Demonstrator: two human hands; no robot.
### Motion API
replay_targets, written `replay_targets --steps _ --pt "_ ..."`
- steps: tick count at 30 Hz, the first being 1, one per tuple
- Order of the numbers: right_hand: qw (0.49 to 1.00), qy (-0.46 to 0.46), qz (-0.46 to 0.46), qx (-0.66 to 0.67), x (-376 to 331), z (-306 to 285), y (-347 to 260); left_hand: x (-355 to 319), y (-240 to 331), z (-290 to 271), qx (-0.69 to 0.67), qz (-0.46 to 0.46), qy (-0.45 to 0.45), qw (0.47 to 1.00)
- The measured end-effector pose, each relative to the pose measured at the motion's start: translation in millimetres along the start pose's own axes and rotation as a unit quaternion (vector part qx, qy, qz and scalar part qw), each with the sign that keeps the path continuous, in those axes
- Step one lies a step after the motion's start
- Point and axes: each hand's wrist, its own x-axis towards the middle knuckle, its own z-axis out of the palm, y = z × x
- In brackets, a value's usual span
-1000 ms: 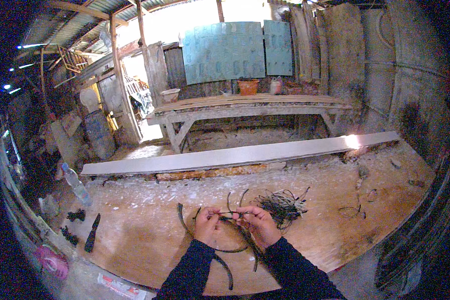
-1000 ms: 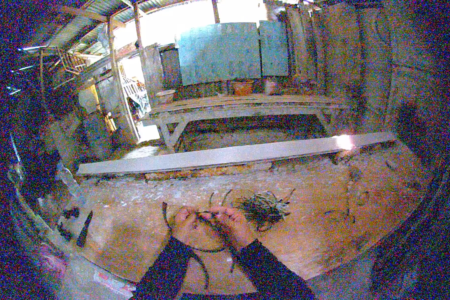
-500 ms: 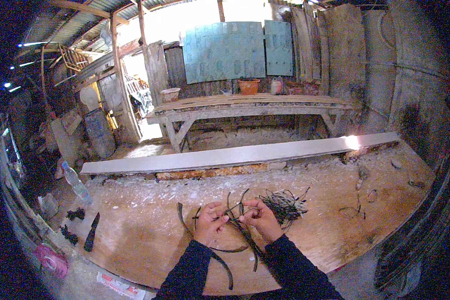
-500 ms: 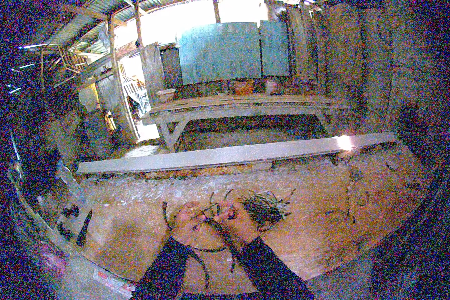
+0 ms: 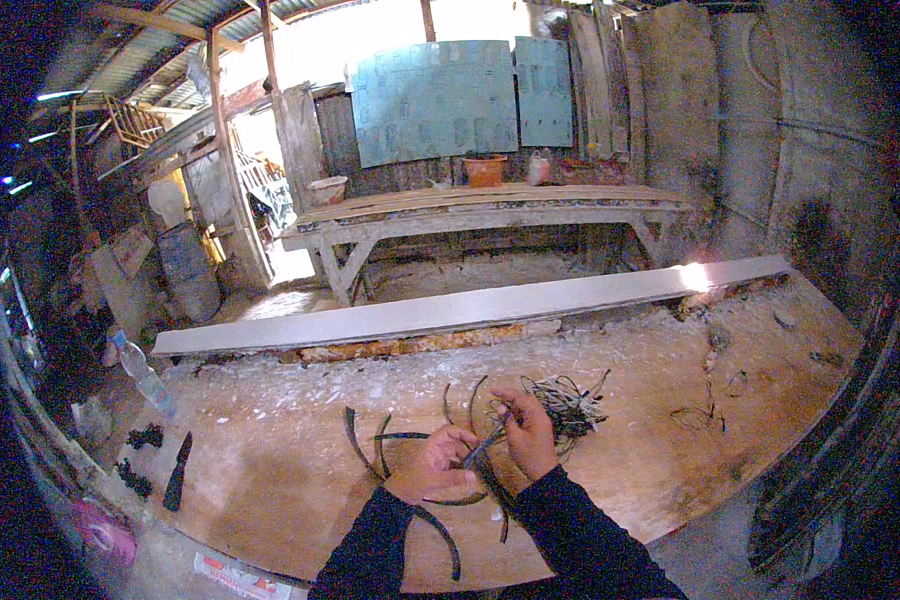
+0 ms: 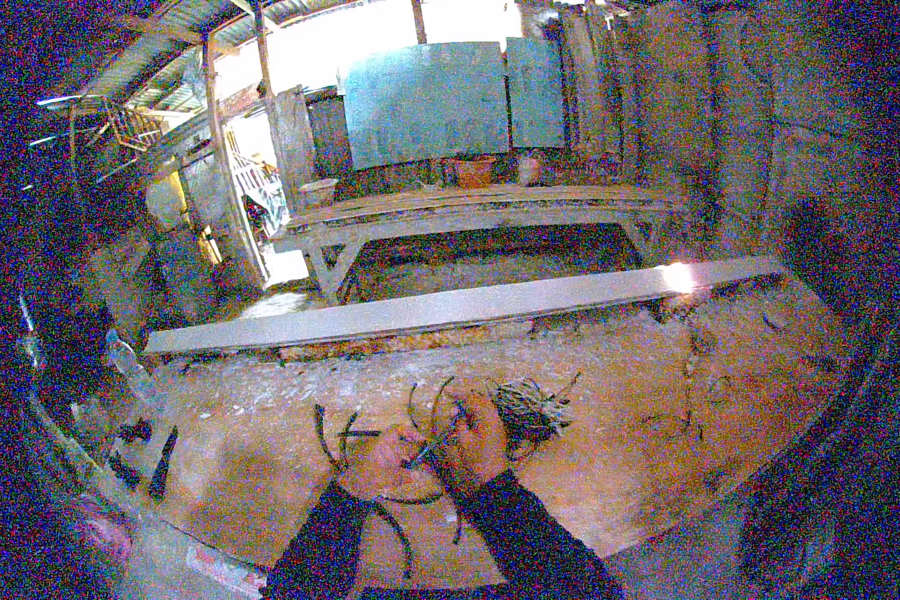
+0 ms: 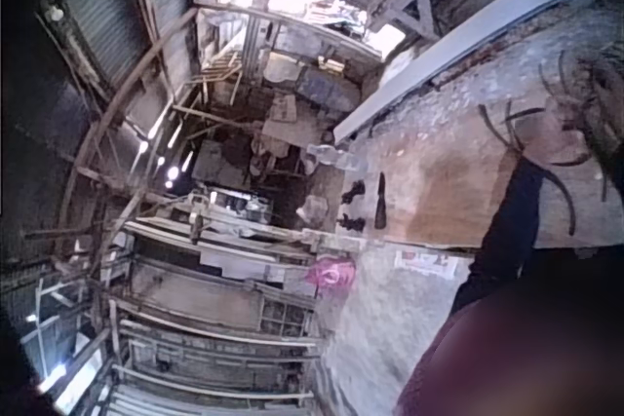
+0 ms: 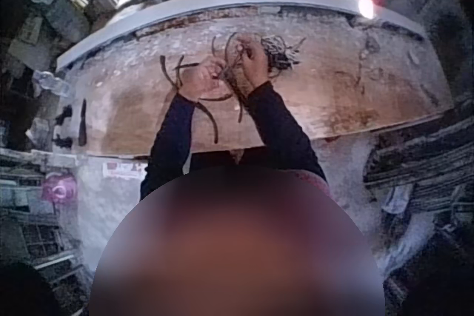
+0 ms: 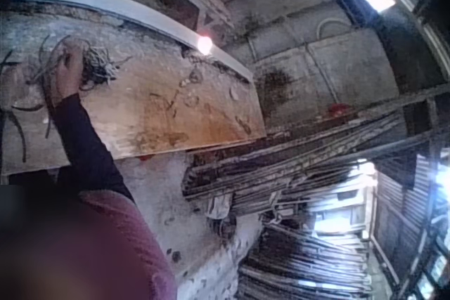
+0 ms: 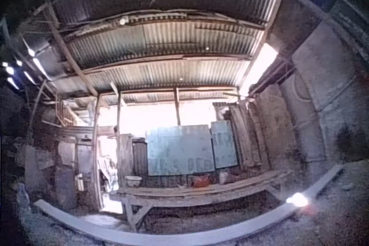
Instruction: The person repeatedly picks up thin, dark strips from a pile on the table and peels or separates them by hand. A second person in the background moves around a workbench and handles a long white board.
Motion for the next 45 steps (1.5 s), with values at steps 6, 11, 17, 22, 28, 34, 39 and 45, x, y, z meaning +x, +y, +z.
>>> replay_targets --steps 6,11,17,22,28,34,39,45 --pt "0.996 -0.038 0.074 -0.009 -7 1 10 2 -18 -28 0.228 0.001 0.255 0.94" --pt "0.994 -0.11 0.016 0.015 -10 1 1 -2 -19 -43 0.206 -0.047 0.403 0.89" --pt "0.834 -0.364 0.285 0.3 -17 -2 -34 -4 -16 -56 0.286 0.001 0.422 0.86" --pt "0.84 -0.406 0.189 0.307 -18 -1 -47 -4 -30 -63 0.248 0.008 0.402 0.882" --pt "0.861 -0.369 0.224 0.27 -14 -6 -43 -5 -31 -57 0.25 -0.067 0.358 0.897" --pt "0.861 -0.273 0.253 0.347 -10 -4 -43 -3 -28 -48 0.147 -0.09 0.268 0.948" --pt "0.915 -0.198 0.23 0.267 -11 -1 -30 -4 -33 -39 0.087 -0.095 0.199 0.971" --pt "0.947 -0.122 0.181 0.237 -11 4 -12 -4 -30 -29 0.095 -0.107 0.154 0.978"
